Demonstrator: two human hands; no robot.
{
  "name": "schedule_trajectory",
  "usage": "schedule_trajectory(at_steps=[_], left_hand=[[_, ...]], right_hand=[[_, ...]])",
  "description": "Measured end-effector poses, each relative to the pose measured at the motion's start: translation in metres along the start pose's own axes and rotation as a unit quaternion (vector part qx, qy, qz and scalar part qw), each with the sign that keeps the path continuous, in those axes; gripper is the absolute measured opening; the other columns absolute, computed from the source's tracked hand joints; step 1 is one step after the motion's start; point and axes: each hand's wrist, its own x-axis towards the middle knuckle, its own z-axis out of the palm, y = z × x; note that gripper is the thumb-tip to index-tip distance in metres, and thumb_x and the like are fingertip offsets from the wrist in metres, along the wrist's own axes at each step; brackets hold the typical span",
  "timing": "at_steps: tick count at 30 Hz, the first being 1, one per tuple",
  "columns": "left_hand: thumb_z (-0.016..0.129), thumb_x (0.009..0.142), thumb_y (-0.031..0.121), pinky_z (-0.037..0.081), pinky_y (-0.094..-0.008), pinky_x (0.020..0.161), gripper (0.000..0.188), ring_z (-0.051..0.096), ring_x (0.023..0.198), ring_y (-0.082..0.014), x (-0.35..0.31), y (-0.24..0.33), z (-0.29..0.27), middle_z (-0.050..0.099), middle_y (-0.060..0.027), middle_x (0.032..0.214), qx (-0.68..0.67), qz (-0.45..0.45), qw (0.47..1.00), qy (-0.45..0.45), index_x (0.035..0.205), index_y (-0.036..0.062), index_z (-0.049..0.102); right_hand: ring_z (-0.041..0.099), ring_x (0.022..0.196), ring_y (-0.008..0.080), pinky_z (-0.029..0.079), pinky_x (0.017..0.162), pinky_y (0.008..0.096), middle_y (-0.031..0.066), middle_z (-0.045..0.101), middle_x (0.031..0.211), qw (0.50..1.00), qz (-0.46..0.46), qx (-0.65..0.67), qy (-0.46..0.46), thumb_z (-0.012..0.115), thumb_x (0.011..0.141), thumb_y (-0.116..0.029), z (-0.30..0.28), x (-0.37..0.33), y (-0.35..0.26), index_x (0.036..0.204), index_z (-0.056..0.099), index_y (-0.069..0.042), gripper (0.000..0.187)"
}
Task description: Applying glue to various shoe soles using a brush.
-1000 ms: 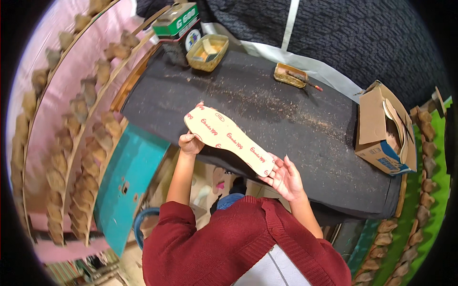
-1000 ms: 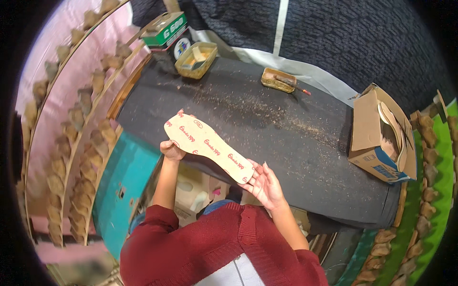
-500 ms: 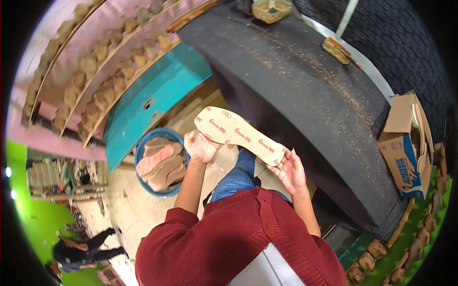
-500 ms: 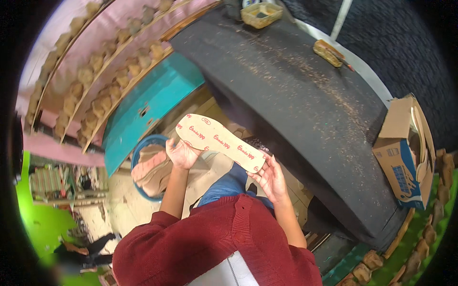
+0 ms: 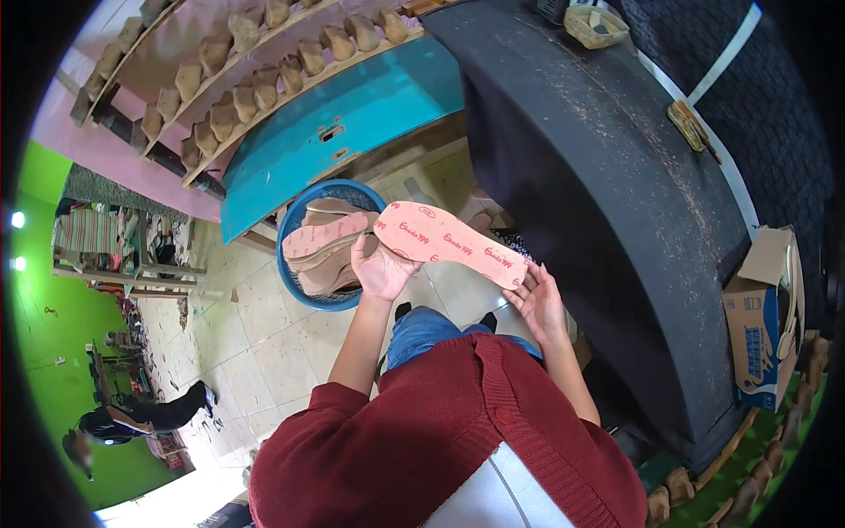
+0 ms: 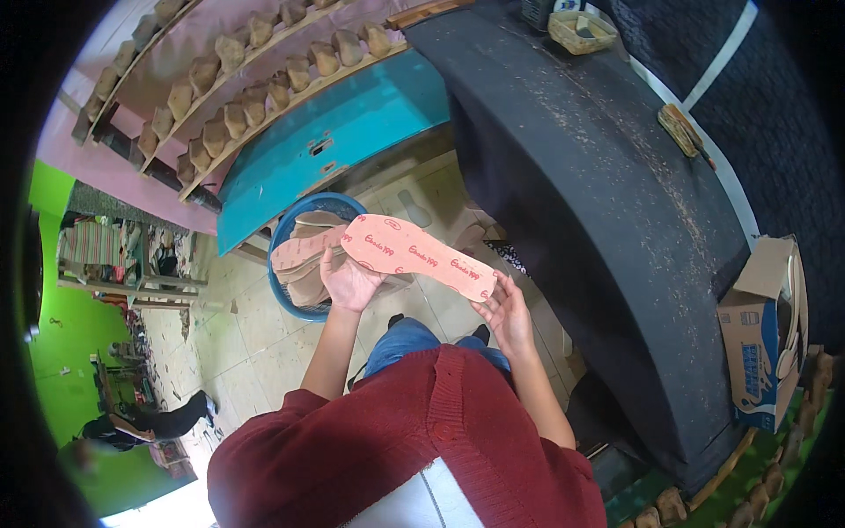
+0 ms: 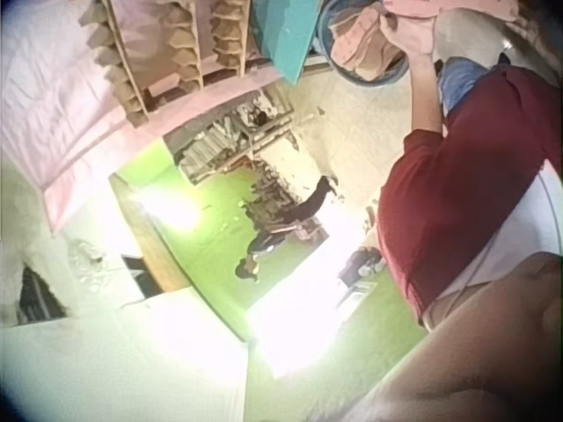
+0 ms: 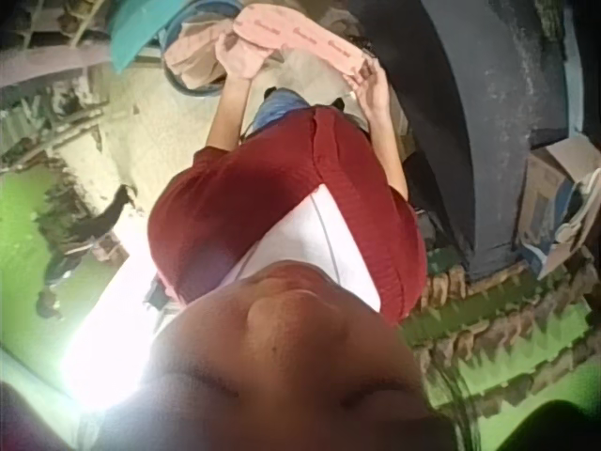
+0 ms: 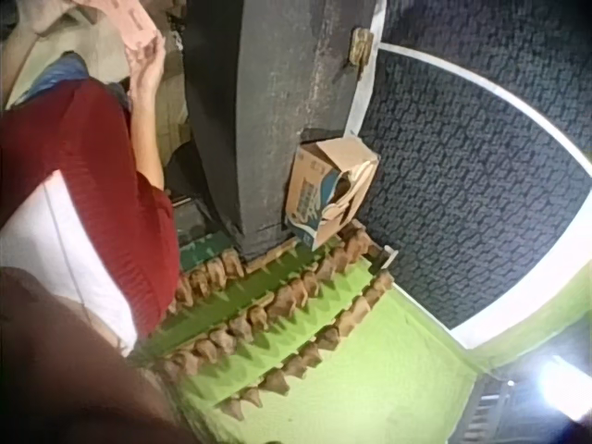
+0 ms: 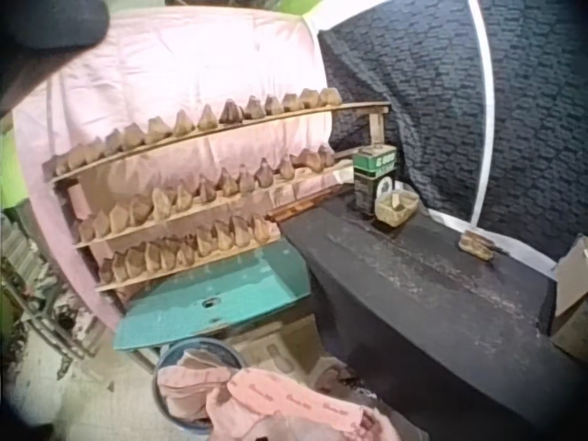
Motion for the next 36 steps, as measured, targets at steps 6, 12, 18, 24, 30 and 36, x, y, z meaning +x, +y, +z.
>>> schedule_trajectory(at_steps=[6, 12, 18, 24, 30, 36], left_hand=[[0.042, 0.075, 0.053, 0.031, -0.0489, 0.094, 0.072, 0.032, 0.121, -0.0302, -0.020, 0.067, -0.015, 0.032, -0.0112, 0.133, 0.108, 0.017, 0.992, 0.067, 0.131, 0.0102, 0.026], [0.031, 0.078, 0.062, 0.041, -0.0406, 0.085, 0.072, 0.046, 0.110, -0.0246, -0.055, 0.177, -0.057, 0.039, -0.0092, 0.128, 0.275, -0.048, 0.940, 0.196, 0.127, 0.0087, 0.032], [0.030, 0.080, 0.059, 0.043, -0.0267, 0.069, 0.062, 0.055, 0.085, -0.0161, -0.066, 0.274, -0.111, 0.055, -0.0057, 0.102, 0.403, -0.111, 0.848, 0.325, 0.111, 0.0079, 0.046], [0.029, 0.075, 0.067, 0.023, -0.0417, 0.086, 0.066, 0.045, 0.087, -0.0162, -0.050, 0.311, -0.124, 0.054, -0.0036, 0.094, 0.569, -0.151, 0.716, 0.375, 0.103, 0.0115, 0.052], [0.027, 0.079, 0.064, 0.027, -0.0367, 0.088, 0.066, 0.047, 0.092, -0.0182, -0.063, 0.341, -0.150, 0.055, -0.0079, 0.099, 0.632, -0.180, 0.677, 0.331, 0.099, 0.0090, 0.058], [0.027, 0.081, 0.060, 0.022, -0.0453, 0.098, 0.067, 0.034, 0.117, -0.0344, -0.055, 0.327, -0.167, 0.045, -0.0206, 0.117, 0.780, -0.182, 0.476, 0.363, 0.117, 0.0088, 0.049]], right_hand=[[0.050, 0.092, 0.0148, 0.043, 0.078, 0.0286, 0.0054, 0.046, 0.106, 0.999, 0.006, -0.046, 0.009, 0.036, 0.089, -0.034, 0.031, 0.042, 0.048, 0.119, 0.038, -0.007, 0.040], [0.049, 0.083, 0.0107, 0.044, 0.073, 0.0259, 0.0012, 0.049, 0.093, 0.994, 0.011, -0.107, 0.027, 0.040, 0.089, -0.031, 0.065, 0.105, 0.126, 0.119, 0.042, -0.008, 0.037], [0.048, 0.083, 0.0114, 0.043, 0.072, 0.0263, 0.0026, 0.049, 0.095, 0.983, 0.049, -0.178, 0.027, 0.039, 0.089, -0.033, 0.128, 0.159, 0.186, 0.113, 0.045, -0.009, 0.034], [0.049, 0.075, 0.0136, 0.043, 0.070, 0.0251, 0.0079, 0.050, 0.083, 0.942, -0.007, -0.336, -0.003, 0.039, 0.088, -0.033, 0.140, 0.218, 0.236, 0.107, 0.049, 0.000, 0.039], [0.049, 0.076, 0.0082, 0.040, 0.067, 0.0203, 0.0002, 0.054, 0.087, 0.896, -0.075, -0.436, -0.043, 0.032, 0.089, -0.019, 0.169, 0.240, 0.252, 0.109, 0.050, -0.005, 0.030], [0.050, 0.099, 0.0205, 0.036, 0.088, 0.0290, 0.0131, 0.055, 0.104, 0.823, -0.178, -0.539, 0.038, 0.034, 0.090, -0.025, 0.125, 0.251, 0.257, 0.112, 0.046, 0.004, 0.038]])
